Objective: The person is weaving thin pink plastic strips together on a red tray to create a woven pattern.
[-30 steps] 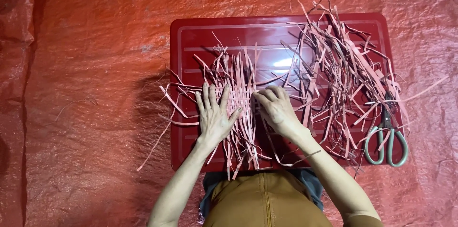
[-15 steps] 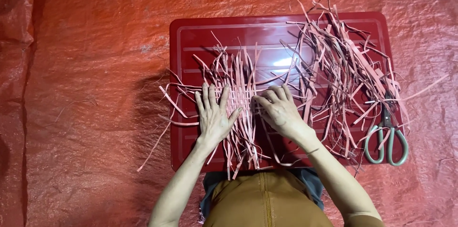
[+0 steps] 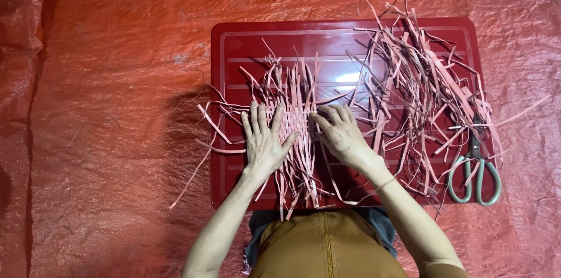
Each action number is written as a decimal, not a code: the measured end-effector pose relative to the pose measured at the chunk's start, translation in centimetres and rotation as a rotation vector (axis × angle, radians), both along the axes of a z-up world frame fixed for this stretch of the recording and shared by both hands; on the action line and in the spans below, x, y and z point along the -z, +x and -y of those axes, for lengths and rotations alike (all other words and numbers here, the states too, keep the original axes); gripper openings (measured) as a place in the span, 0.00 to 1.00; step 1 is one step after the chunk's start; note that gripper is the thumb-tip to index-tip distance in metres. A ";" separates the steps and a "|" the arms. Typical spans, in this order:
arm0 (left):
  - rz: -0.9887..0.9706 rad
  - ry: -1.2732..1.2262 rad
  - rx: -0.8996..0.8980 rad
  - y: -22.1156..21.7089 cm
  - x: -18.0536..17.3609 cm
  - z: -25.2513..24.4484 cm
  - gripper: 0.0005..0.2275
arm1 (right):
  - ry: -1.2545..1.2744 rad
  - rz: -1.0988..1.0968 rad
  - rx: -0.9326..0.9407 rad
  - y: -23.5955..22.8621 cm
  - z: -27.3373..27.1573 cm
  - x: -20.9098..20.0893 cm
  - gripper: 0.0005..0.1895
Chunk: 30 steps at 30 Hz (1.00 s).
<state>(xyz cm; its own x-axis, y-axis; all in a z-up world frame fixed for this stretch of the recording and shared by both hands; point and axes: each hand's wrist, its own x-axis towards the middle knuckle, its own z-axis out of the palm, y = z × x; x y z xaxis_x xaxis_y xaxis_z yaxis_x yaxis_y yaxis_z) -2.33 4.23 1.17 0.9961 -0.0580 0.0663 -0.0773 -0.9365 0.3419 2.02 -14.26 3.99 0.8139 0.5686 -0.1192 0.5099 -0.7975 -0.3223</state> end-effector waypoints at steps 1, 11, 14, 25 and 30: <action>-0.001 0.000 -0.001 0.0 0.0 0.0 0.30 | 0.000 -0.001 -0.001 0.0 0.0 -0.2 0.27; 0.013 0.003 0.001 0.0 0.5 0.0 0.30 | -0.020 0.014 -0.020 0.5 0.6 1.4 0.27; 0.017 0.012 0.002 0.1 0.6 -0.1 0.30 | -0.022 0.014 -0.004 0.7 0.5 1.1 0.27; 0.007 0.012 -0.002 0.1 1.1 0.0 0.31 | -0.065 0.002 -0.026 0.2 0.1 0.8 0.28; 0.006 0.026 -0.005 0.2 1.0 0.1 0.31 | -0.067 0.012 -0.023 0.1 -0.1 0.8 0.26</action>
<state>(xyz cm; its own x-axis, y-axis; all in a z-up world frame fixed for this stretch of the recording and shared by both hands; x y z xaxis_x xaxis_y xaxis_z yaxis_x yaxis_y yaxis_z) -2.17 4.16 0.19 0.9959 -0.0551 0.0712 -0.0749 -0.9455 0.3167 2.07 -14.12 3.17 0.8024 0.5782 -0.1478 0.5317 -0.8051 -0.2628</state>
